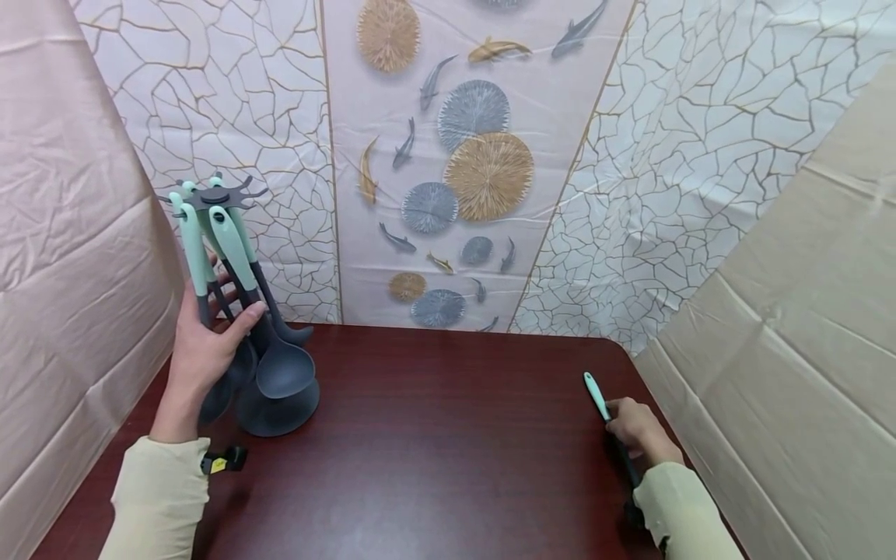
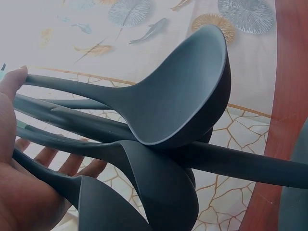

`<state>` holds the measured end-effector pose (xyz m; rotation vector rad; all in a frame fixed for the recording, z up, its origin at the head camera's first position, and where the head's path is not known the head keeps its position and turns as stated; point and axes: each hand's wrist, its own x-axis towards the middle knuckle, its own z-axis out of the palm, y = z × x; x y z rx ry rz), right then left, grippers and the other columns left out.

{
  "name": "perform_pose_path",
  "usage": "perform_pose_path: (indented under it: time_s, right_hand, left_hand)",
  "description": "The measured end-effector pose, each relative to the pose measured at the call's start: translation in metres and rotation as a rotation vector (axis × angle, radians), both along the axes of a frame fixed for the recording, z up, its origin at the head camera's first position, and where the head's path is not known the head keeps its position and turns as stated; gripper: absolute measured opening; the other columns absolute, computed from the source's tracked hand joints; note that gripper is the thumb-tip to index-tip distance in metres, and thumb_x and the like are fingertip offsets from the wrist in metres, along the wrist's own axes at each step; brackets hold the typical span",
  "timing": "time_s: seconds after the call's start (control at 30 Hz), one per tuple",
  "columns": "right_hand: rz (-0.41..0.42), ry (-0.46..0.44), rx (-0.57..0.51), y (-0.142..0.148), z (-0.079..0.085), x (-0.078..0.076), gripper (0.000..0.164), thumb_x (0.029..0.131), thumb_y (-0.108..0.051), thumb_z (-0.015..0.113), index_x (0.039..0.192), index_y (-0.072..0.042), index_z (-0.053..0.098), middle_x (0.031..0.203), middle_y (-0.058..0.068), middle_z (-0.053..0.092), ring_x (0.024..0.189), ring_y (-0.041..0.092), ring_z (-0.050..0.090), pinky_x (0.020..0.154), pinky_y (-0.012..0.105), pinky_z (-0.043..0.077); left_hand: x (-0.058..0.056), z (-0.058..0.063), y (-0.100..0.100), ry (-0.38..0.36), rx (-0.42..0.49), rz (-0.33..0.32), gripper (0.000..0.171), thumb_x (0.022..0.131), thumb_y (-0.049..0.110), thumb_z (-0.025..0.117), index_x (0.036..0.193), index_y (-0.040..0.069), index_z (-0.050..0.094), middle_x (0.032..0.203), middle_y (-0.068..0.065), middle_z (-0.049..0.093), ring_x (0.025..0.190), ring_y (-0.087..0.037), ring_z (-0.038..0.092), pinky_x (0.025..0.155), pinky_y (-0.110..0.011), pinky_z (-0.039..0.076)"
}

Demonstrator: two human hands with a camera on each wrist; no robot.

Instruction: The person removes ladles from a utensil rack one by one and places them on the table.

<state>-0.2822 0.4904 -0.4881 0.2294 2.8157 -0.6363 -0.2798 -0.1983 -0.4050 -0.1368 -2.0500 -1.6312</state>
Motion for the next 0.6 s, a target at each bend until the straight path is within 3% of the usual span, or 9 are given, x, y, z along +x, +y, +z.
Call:
perform_pose_path:
  time_s: [0.23, 0.6]
  right_hand:
    - [0.003, 0.0, 0.017, -0.0025, 0.0011, 0.0017, 0.053, 0.097, 0.0, 0.062, 0.146, 0.015, 0.047, 0.104, 0.034, 0.058, 0.066, 0.026, 0.061, 0.052, 0.041, 0.061]
    - [-0.012, -0.007, 0.035, -0.0054, 0.0043, 0.0019, 0.055, 0.097, -0.004, 0.065, 0.144, 0.017, 0.047, 0.092, 0.025, 0.058, 0.068, 0.027, 0.062, 0.053, 0.041, 0.061]
  left_hand:
    - [-0.001, -0.0013, -0.0013, 0.021, -0.003, -0.008, 0.083, 0.096, 0.03, 0.08, 0.164, 0.032, 0.032, 0.161, -0.006, 0.045, 0.141, -0.038, 0.053, 0.107, -0.067, 0.047]
    - [0.0002, -0.0009, -0.0018, 0.024, -0.005, -0.017, 0.086, 0.096, 0.03, 0.08, 0.165, 0.037, 0.029, 0.163, -0.006, 0.043, 0.142, -0.039, 0.051, 0.107, -0.069, 0.046]
